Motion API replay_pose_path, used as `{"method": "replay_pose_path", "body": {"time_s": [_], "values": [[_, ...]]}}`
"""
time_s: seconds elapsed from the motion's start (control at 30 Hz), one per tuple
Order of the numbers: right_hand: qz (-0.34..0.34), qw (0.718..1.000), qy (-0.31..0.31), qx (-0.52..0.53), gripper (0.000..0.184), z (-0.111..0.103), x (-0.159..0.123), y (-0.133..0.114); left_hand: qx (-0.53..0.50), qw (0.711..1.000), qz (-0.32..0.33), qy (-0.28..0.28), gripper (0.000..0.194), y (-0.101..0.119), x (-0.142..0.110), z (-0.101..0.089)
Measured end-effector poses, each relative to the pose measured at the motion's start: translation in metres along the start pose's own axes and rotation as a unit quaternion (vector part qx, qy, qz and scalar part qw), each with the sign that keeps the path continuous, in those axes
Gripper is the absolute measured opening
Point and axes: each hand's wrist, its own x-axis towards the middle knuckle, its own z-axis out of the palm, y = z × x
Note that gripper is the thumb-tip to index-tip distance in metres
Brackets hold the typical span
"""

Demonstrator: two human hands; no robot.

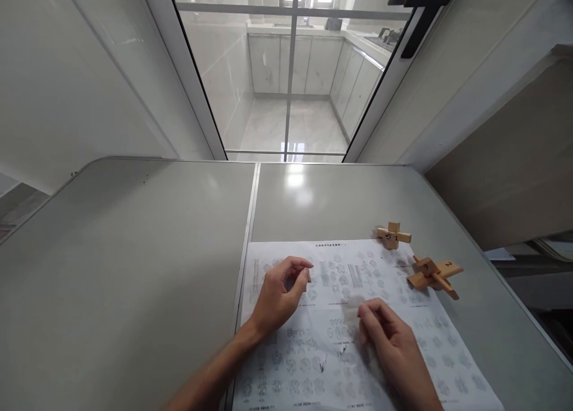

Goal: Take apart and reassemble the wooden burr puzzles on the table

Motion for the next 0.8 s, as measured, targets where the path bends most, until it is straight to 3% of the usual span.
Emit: {"method": "replay_pose_path", "body": {"time_s": [0.3,0.8], "values": [[-0.155,0.977,0.005,-0.149,0.041,0.017,-0.005,0.001,0.006,1.000,-0.005,0.001,0.021,0.004,-0.001,0.001],[-0.145,0.981,-0.003,-0.128,0.045,0.016,-0.004,-0.001,-0.032,0.999,-0.014,0.027,0.029,0.004,0.000,-0.001]]}}
